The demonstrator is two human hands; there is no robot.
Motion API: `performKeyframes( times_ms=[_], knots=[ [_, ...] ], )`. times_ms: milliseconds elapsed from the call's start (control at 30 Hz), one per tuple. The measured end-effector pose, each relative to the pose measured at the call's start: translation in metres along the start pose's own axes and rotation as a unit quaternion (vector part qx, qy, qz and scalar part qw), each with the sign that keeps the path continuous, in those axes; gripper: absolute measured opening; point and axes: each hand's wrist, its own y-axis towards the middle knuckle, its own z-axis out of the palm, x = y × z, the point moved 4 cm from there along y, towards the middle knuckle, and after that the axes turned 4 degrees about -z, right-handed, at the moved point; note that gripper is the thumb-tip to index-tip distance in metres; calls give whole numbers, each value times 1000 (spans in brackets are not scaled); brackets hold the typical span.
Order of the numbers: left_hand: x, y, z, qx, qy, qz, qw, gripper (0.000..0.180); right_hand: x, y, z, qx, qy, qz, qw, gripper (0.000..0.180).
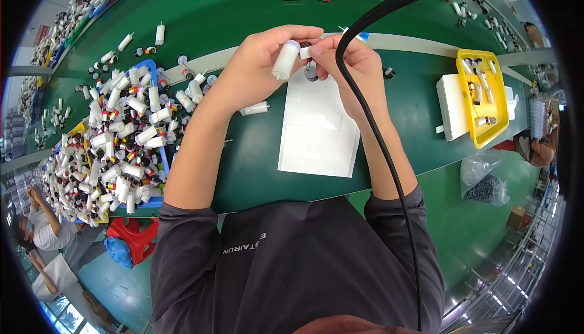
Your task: The person assembles small plastic components and metal parts by hand at a workstation, using a white assembly sheet as a guide.
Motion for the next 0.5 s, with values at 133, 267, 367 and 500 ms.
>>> performKeyframes(
  times_ms=[133,267,367,500],
  knots=[
    [-4,0,3,3,-21,-8,1000,42,0,0,-1,-18,-11,-2,1000,11],
    [4,2,2,-12,-83,-40,996,41,-3,-2,0,-26,-20,-12,999,13],
    [10,1,3,-14,-140,-43,989,41,-6,-3,-2,-28,-63,-18,997,19],
    [-3,-1,4,0,-152,-5,988,43,-18,2,-16,-49,13,6,999,24]
  ],
)
